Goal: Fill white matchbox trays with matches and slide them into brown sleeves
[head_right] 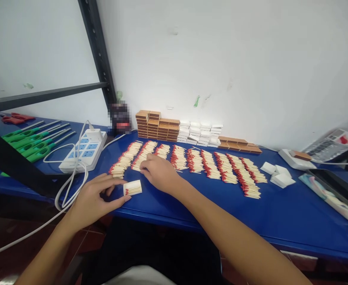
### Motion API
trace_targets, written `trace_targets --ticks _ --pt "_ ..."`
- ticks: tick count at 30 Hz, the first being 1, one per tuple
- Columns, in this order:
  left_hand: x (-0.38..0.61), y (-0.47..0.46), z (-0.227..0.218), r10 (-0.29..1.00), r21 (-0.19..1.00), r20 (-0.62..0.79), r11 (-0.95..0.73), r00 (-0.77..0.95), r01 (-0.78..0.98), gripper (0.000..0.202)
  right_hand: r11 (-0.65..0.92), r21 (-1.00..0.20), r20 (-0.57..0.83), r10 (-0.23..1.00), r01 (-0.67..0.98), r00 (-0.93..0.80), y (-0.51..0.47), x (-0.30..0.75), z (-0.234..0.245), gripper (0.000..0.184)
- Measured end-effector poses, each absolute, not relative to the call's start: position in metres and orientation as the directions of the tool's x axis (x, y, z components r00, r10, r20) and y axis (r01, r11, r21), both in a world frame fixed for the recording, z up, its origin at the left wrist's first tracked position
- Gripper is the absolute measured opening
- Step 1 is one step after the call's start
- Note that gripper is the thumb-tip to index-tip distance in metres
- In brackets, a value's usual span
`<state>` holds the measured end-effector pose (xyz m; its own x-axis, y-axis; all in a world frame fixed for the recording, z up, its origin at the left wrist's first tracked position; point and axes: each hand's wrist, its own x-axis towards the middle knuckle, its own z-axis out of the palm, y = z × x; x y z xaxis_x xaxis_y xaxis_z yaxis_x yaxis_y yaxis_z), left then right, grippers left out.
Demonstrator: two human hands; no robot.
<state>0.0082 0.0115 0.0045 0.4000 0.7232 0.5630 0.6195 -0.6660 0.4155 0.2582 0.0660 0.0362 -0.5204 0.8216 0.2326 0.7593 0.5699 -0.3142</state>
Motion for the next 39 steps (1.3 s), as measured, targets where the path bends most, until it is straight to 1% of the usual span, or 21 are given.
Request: trace_targets --ticks 5,9,15,20,25,33,36,39 --pt "0.009 0.011 0.003 0.724 0.419 0.563 -0.666 0.399 0.618 0.023 0.576 -0.308 0.256 0.817 0.757 -0.517 0.068 0.253 0.028 0.012" --pt "0.008 0.011 0.003 0.728 0.417 0.554 -0.663 0.404 0.622 0.023 0.57 -0.311 0.247 0.821 0.761 -0.514 0.068 0.253 0.029 0.011" --pt "0.008 0.011 0.004 0.728 0.418 0.556 -0.662 0.4 0.622 0.022 0.562 -0.341 0.223 0.827 0.754 -0.516 0.066 0.258 0.034 0.01" --pt "0.008 0.011 0.004 0.722 0.413 0.564 -0.667 0.401 0.62 0.022 0.594 -0.386 0.217 0.802 0.706 -0.557 0.063 0.257 0.037 0.005" --pt "0.008 0.01 0.004 0.725 0.418 0.558 -0.666 0.404 0.618 0.022 0.589 -0.38 0.195 0.805 0.713 -0.56 0.063 0.253 0.036 0.01" --pt "0.008 0.011 0.003 0.725 0.417 0.556 -0.666 0.406 0.619 0.022 0.594 -0.354 0.174 0.801 0.722 -0.573 0.065 0.255 0.034 0.01" --pt "0.009 0.011 0.002 0.722 0.413 0.567 -0.665 0.397 0.622 0.022 0.591 -0.367 0.18 0.803 0.719 -0.568 0.061 0.257 0.041 0.01" --pt "0.01 0.011 0.003 0.717 0.406 0.582 -0.666 0.385 0.626 0.022 0.631 -0.398 0.212 0.769 0.666 -0.603 0.056 0.26 0.047 0.01"
